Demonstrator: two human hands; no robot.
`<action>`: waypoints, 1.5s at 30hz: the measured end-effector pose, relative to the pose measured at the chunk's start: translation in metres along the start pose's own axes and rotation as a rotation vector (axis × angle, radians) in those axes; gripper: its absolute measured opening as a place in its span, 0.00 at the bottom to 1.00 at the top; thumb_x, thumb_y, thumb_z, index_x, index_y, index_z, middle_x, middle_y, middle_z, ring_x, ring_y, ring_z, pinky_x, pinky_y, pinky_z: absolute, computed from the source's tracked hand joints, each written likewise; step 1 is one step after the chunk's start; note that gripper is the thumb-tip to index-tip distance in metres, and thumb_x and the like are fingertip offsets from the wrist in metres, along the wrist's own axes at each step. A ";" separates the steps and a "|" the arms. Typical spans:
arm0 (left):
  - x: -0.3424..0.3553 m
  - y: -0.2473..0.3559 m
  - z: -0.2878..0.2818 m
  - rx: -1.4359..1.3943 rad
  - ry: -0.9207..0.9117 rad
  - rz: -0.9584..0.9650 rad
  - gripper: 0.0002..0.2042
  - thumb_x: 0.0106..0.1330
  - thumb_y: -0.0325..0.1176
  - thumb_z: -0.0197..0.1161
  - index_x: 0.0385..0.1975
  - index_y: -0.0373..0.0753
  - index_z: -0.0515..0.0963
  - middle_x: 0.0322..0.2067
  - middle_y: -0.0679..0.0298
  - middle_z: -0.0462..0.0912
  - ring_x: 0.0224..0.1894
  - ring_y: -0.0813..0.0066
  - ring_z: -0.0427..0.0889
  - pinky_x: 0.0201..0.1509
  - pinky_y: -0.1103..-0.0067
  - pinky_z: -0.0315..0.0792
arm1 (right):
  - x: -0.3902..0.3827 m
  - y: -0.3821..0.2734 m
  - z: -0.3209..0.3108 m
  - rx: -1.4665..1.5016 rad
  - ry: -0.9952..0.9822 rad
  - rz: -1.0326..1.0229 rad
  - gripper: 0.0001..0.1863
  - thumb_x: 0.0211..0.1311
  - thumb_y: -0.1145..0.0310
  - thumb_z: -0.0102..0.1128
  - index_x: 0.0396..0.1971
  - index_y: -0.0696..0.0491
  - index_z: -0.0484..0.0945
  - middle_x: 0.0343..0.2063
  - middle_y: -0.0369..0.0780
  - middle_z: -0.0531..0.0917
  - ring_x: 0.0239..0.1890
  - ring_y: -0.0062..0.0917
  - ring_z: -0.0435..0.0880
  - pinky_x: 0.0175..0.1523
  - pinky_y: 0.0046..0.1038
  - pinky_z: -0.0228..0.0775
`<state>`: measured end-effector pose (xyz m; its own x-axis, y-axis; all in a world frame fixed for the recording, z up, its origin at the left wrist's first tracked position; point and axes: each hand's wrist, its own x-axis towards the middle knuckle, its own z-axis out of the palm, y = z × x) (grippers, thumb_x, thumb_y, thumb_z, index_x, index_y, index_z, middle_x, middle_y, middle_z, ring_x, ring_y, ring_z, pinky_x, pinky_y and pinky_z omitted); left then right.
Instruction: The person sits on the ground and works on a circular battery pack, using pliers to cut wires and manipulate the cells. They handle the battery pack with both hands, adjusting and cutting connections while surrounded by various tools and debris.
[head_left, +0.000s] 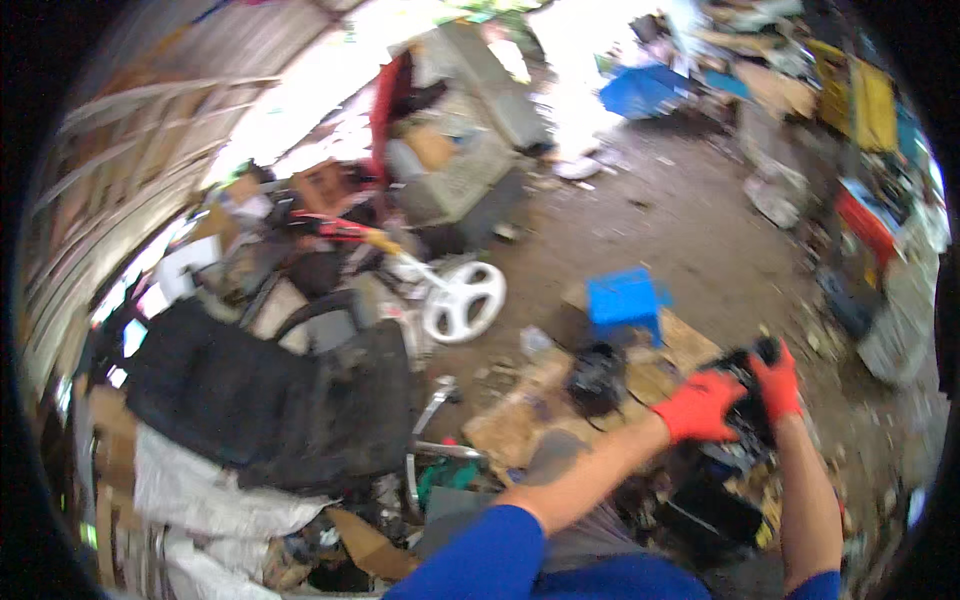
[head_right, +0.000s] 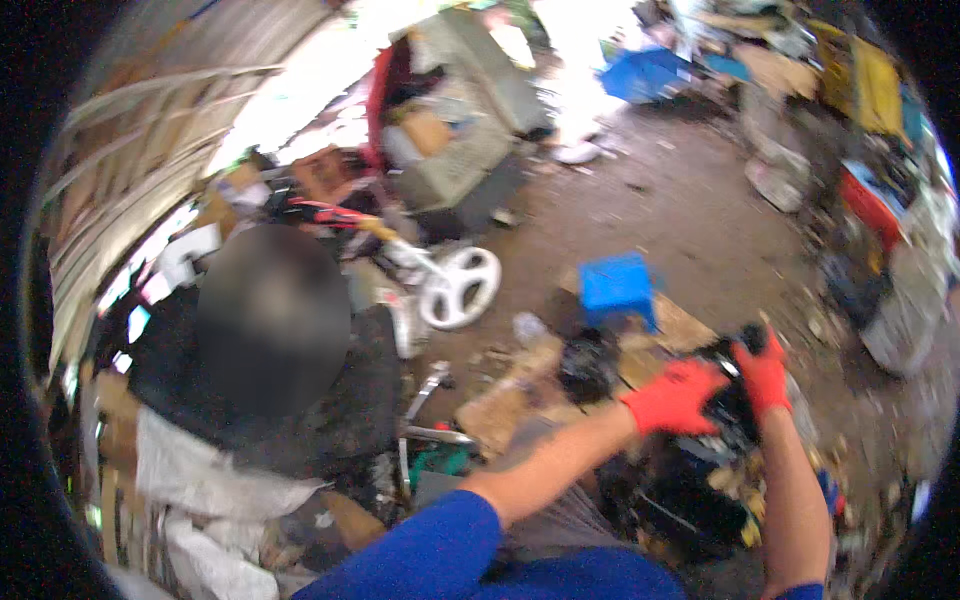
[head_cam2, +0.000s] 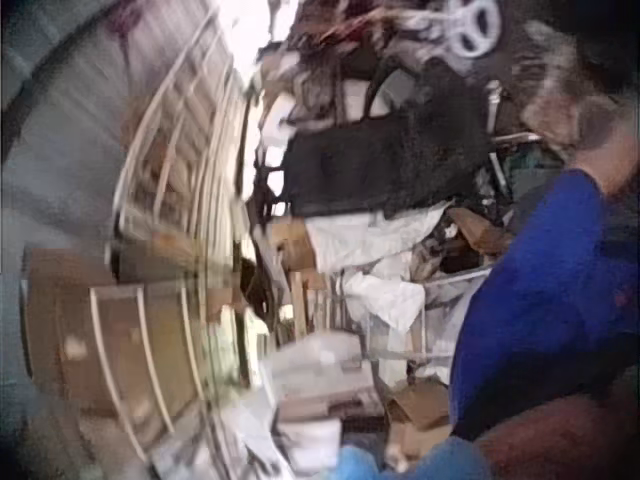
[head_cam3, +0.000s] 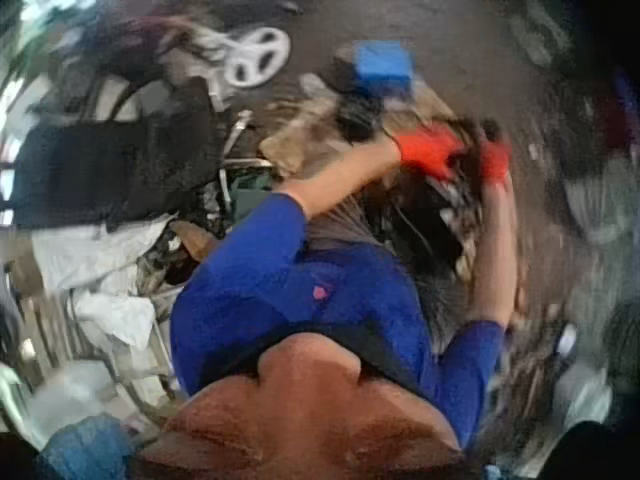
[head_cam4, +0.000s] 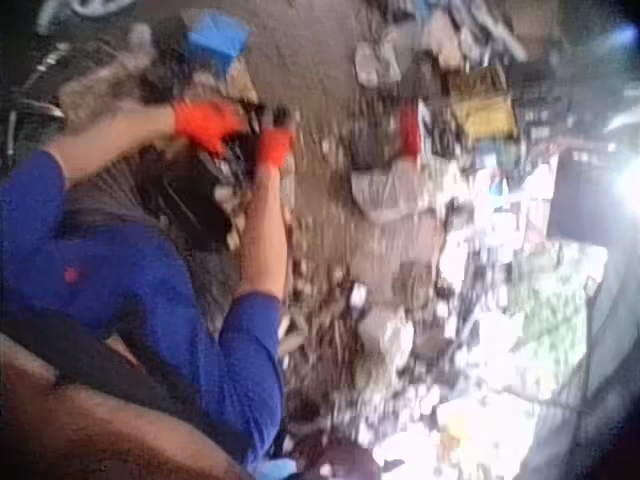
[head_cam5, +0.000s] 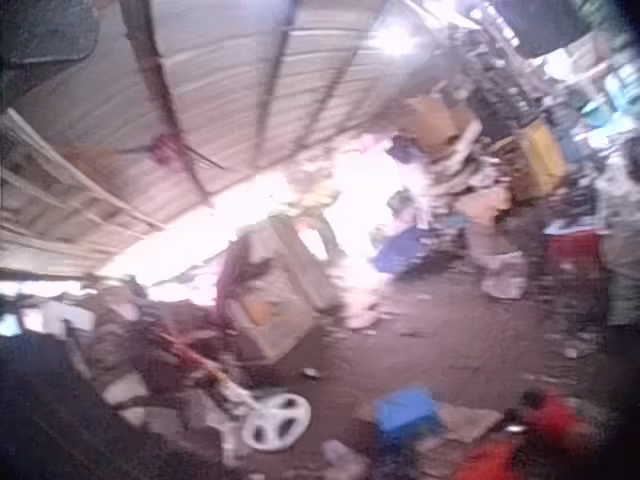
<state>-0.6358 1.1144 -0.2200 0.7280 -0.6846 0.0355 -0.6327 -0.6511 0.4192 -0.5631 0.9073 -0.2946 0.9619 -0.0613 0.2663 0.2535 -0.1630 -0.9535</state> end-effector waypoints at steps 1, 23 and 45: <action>-0.015 -0.021 0.019 0.018 0.098 0.022 0.41 0.53 0.58 0.70 0.63 0.38 0.74 0.61 0.46 0.75 0.66 0.47 0.72 0.71 0.60 0.64 | -0.009 -0.015 0.011 -0.130 0.010 0.032 0.28 0.57 0.63 0.72 0.55 0.59 0.79 0.50 0.48 0.86 0.52 0.36 0.85 0.61 0.36 0.74; -0.018 -0.030 0.013 0.020 -0.076 0.045 0.42 0.61 0.58 0.65 0.73 0.43 0.63 0.73 0.52 0.63 0.74 0.45 0.60 0.78 0.60 0.53 | -0.233 -0.083 -0.005 -0.742 -0.459 -0.286 0.30 0.53 0.61 0.71 0.58 0.48 0.76 0.48 0.46 0.81 0.44 0.44 0.85 0.44 0.39 0.81; -0.021 -0.028 0.012 0.089 -0.116 0.169 0.35 0.59 0.44 0.65 0.69 0.47 0.68 0.70 0.55 0.67 0.71 0.50 0.65 0.77 0.54 0.52 | -0.134 -0.116 -0.040 -0.739 -0.114 -0.414 0.27 0.52 0.64 0.71 0.55 0.50 0.79 0.52 0.50 0.81 0.52 0.49 0.82 0.57 0.42 0.76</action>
<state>-0.6368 1.1430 -0.2432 0.5776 -0.8163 -0.0078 -0.7678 -0.5464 0.3346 -0.7259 0.8948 -0.2144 0.8208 0.2377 0.5193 0.4934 -0.7530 -0.4353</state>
